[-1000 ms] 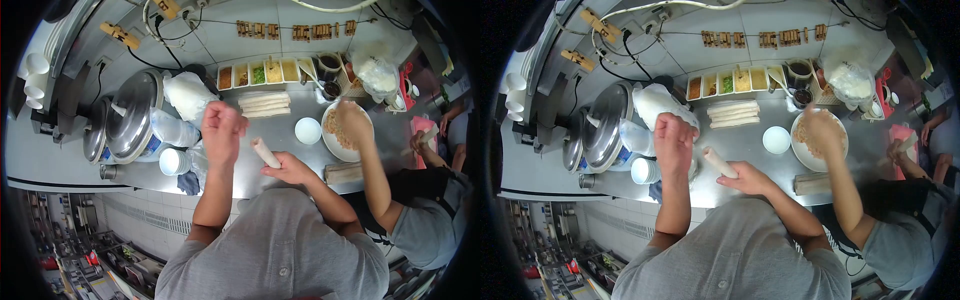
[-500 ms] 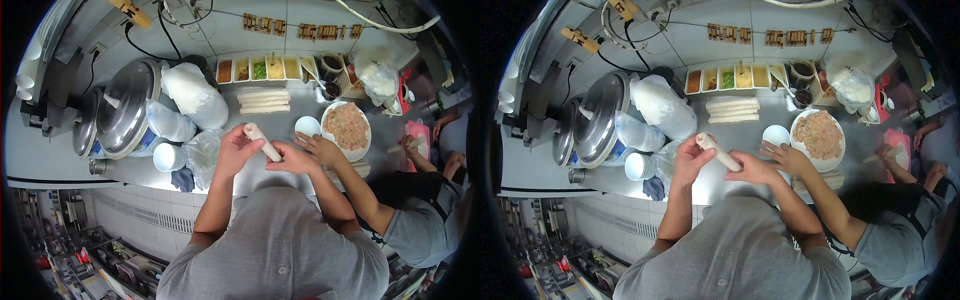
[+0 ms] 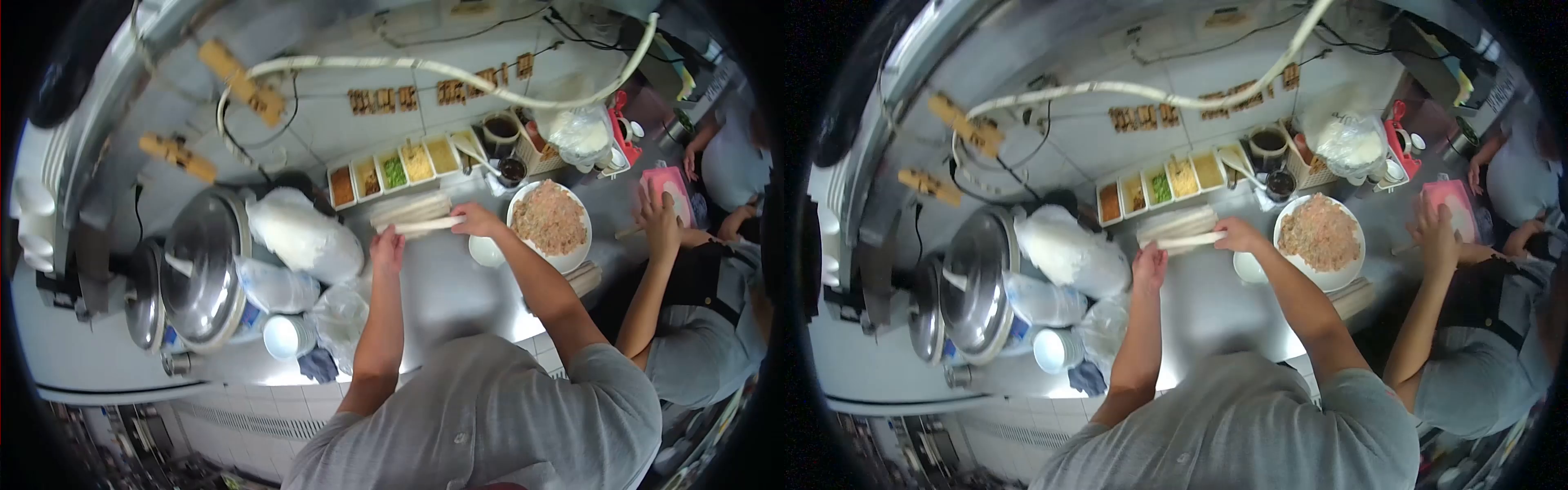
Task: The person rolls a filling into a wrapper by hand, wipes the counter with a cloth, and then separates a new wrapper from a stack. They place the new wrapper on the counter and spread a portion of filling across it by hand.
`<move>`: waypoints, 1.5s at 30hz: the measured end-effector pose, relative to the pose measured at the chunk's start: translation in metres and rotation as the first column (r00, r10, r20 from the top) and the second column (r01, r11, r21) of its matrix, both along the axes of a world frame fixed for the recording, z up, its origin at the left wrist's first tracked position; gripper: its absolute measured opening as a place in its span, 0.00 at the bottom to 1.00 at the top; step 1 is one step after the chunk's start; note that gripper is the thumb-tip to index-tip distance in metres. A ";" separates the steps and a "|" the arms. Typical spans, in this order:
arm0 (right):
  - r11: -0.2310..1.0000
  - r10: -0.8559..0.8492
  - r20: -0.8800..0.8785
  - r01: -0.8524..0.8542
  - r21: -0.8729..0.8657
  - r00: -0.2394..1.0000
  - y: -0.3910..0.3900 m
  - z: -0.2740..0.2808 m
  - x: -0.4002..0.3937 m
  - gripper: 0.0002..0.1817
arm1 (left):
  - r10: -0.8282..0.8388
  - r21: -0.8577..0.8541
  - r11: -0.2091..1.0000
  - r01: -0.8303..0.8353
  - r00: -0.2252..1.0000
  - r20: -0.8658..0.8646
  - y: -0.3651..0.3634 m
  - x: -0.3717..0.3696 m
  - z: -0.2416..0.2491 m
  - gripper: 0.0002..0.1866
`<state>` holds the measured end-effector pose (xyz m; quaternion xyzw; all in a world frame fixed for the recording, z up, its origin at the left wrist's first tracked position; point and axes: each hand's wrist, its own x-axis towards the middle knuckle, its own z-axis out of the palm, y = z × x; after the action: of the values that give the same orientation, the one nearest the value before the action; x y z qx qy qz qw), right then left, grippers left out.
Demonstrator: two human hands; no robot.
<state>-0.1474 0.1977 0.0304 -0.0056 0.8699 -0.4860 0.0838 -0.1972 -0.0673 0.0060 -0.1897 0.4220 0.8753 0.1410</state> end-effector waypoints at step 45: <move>0.957 -0.263 -0.276 0.214 -0.194 0.924 -0.116 0.018 0.056 0.17 | -0.110 -0.828 0.532 -0.176 0.956 -0.274 -0.118 0.276 0.039 0.15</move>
<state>-0.0912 0.0819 0.0488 0.0204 0.8248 -0.5544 -0.1095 0.0786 -0.1853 0.0453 -0.1106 0.8043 0.5818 -0.0493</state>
